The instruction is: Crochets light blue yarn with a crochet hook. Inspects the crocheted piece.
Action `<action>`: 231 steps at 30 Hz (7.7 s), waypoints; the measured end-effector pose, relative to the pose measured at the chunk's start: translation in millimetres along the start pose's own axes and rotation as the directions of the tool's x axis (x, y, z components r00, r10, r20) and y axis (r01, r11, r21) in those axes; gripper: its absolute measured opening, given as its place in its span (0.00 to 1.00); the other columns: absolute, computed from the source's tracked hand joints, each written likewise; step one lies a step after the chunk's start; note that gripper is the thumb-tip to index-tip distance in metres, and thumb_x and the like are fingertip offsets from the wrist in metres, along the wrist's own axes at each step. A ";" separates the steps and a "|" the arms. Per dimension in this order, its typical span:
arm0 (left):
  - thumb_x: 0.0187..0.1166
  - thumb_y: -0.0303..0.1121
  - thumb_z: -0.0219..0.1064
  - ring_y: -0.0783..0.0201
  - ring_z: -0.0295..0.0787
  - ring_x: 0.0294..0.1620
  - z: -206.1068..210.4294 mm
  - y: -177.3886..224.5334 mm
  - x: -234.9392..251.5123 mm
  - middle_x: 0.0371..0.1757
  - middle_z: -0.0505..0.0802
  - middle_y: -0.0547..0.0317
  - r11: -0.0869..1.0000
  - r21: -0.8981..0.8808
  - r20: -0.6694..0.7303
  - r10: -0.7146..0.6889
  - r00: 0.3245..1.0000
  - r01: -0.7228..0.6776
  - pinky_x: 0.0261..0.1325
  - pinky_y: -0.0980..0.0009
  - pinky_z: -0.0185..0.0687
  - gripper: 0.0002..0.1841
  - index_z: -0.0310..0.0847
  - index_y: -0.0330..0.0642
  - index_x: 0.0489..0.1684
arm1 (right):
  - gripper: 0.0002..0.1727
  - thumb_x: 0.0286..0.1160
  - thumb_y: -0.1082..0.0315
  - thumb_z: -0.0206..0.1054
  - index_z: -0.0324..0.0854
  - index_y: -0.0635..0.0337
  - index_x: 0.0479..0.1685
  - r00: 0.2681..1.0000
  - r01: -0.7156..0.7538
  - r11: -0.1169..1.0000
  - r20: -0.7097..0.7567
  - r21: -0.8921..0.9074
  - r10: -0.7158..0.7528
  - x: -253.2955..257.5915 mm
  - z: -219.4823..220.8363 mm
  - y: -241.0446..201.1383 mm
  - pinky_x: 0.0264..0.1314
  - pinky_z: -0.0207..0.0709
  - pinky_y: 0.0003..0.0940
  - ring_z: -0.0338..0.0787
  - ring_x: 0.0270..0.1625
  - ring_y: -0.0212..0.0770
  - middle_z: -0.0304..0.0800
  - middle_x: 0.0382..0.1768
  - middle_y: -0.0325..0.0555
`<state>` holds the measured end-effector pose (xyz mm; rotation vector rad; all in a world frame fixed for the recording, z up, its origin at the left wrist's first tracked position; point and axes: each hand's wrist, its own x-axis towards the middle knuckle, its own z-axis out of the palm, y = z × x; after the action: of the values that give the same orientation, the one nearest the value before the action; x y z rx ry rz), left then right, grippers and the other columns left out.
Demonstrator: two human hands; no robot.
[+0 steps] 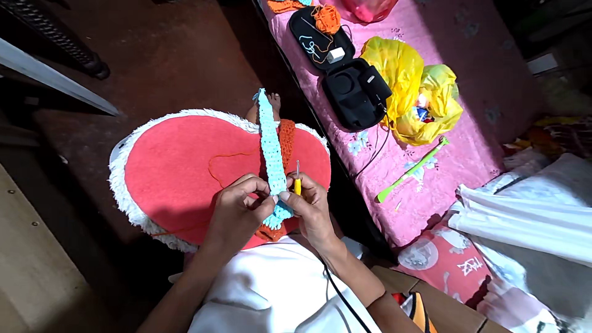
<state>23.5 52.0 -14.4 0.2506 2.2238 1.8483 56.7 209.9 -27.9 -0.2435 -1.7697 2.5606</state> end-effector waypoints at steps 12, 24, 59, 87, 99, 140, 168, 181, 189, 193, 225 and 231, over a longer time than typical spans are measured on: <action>0.72 0.28 0.69 0.76 0.91 0.33 -6.2 1.9 0.9 0.40 0.94 0.68 0.984 -0.158 0.050 -0.069 0.996 0.076 0.34 0.82 0.87 0.07 0.85 0.44 0.44 | 0.04 0.66 0.80 0.68 0.85 0.65 0.36 0.998 0.053 0.997 -0.035 -0.060 -0.055 -1.7 3.2 3.5 0.35 0.81 0.19 0.85 0.34 0.24 0.87 0.34 0.38; 0.69 0.29 0.71 0.83 0.84 0.25 -1.5 0.8 0.6 0.37 0.90 0.72 0.999 -0.038 0.004 -0.015 1.000 0.015 0.27 0.87 0.82 0.01 0.87 0.47 0.33 | 0.04 0.71 0.76 0.65 0.82 0.63 0.41 0.999 0.037 0.999 0.010 -0.017 -0.037 -1.2 0.2 2.5 0.28 0.72 0.16 0.79 0.28 0.20 0.85 0.31 0.35; 0.67 0.28 0.72 0.85 0.81 0.23 -1.4 1.4 2.4 0.35 0.90 0.72 1.000 0.000 -0.013 -0.021 1.000 0.021 0.25 0.89 0.78 0.01 0.86 0.45 0.30 | 0.05 0.69 0.78 0.66 0.83 0.63 0.40 1.000 0.021 0.999 -0.014 -0.027 -0.022 0.6 2.2 0.7 0.36 0.81 0.20 0.86 0.33 0.24 0.87 0.32 0.37; 0.68 0.30 0.70 0.85 0.81 0.24 0.0 -1.7 0.5 0.36 0.89 0.72 1.000 0.009 0.009 0.023 1.000 -0.023 0.26 0.89 0.79 0.00 0.85 0.47 0.30 | 0.04 0.70 0.76 0.65 0.84 0.64 0.39 1.000 0.003 1.000 -0.023 -0.009 -0.003 -0.1 -0.2 1.1 0.34 0.80 0.20 0.84 0.32 0.24 0.87 0.33 0.38; 0.71 0.30 0.70 0.77 0.91 0.34 -5.5 0.7 2.1 0.41 0.94 0.68 0.991 -0.114 0.055 -0.057 0.997 0.063 0.33 0.82 0.87 0.08 0.85 0.46 0.45 | 0.03 0.66 0.80 0.68 0.85 0.66 0.35 0.998 0.053 0.997 -0.038 -0.061 -0.055 -0.7 2.4 4.5 0.38 0.83 0.21 0.86 0.35 0.26 0.87 0.35 0.40; 0.69 0.28 0.71 0.76 0.90 0.38 -4.6 3.9 4.3 0.41 0.91 0.67 0.992 -0.106 0.025 -0.072 0.997 0.074 0.38 0.80 0.89 0.02 0.87 0.45 0.35 | 0.02 0.64 0.80 0.69 0.85 0.67 0.32 0.996 0.080 0.987 -0.017 -0.137 -0.083 -0.5 2.2 5.4 0.40 0.83 0.20 0.86 0.38 0.26 0.86 0.38 0.42; 0.71 0.32 0.70 0.78 0.90 0.35 -3.6 -0.1 1.7 0.42 0.92 0.69 0.996 -0.081 0.040 -0.037 0.999 0.040 0.35 0.83 0.88 0.06 0.86 0.46 0.42 | 0.03 0.65 0.81 0.69 0.84 0.67 0.34 0.997 0.068 0.995 -0.038 -0.075 -0.071 -0.2 1.0 5.6 0.40 0.85 0.21 0.87 0.37 0.26 0.87 0.37 0.41; 0.68 0.33 0.70 0.84 0.86 0.34 -1.2 -3.0 1.6 0.41 0.89 0.69 0.999 0.034 0.031 0.012 0.999 -0.013 0.33 0.88 0.83 0.03 0.86 0.45 0.30 | 0.05 0.72 0.75 0.65 0.83 0.63 0.42 0.999 0.022 1.000 0.027 -0.007 -0.022 -0.5 -4.5 3.2 0.36 0.80 0.21 0.85 0.33 0.24 0.87 0.33 0.37; 0.68 0.33 0.69 0.85 0.85 0.32 -0.1 -5.2 1.6 0.40 0.89 0.70 0.996 0.081 0.018 0.041 0.999 -0.042 0.32 0.88 0.82 0.03 0.87 0.46 0.30 | 0.02 0.68 0.78 0.68 0.85 0.66 0.36 1.000 0.007 1.000 -0.019 0.013 -0.007 1.6 -2.2 3.0 0.36 0.81 0.20 0.85 0.33 0.25 0.86 0.35 0.40; 0.69 0.31 0.70 0.79 0.90 0.34 -3.2 -3.9 1.6 0.44 0.91 0.69 0.999 -0.043 0.032 -0.010 0.999 0.011 0.32 0.83 0.87 0.07 0.87 0.46 0.42 | 0.03 0.66 0.79 0.68 0.85 0.66 0.36 0.999 0.030 1.000 -0.027 -0.009 -0.031 1.2 -0.6 3.5 0.39 0.84 0.22 0.87 0.36 0.26 0.87 0.36 0.40; 0.69 0.32 0.72 0.75 0.91 0.40 -4.1 -0.2 4.5 0.45 0.91 0.67 0.994 -0.105 0.012 -0.039 0.999 0.040 0.37 0.81 0.90 0.06 0.87 0.46 0.40 | 0.03 0.67 0.79 0.68 0.85 0.66 0.36 0.999 0.051 0.997 -0.015 -0.053 -0.052 2.6 0.4 3.7 0.39 0.83 0.21 0.86 0.36 0.25 0.87 0.36 0.40; 0.69 0.30 0.71 0.77 0.90 0.41 -2.7 -0.5 4.3 0.46 0.90 0.66 0.995 -0.099 -0.015 -0.028 0.999 0.027 0.38 0.82 0.89 0.03 0.87 0.45 0.36 | 0.02 0.66 0.80 0.67 0.84 0.66 0.34 0.994 0.105 0.988 -0.014 -0.110 -0.107 1.8 1.7 5.9 0.39 0.81 0.18 0.84 0.37 0.24 0.86 0.37 0.40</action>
<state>18.6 50.6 -14.7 0.1868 2.1274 1.9456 55.1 206.4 -33.0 -0.1714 -1.8643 2.3852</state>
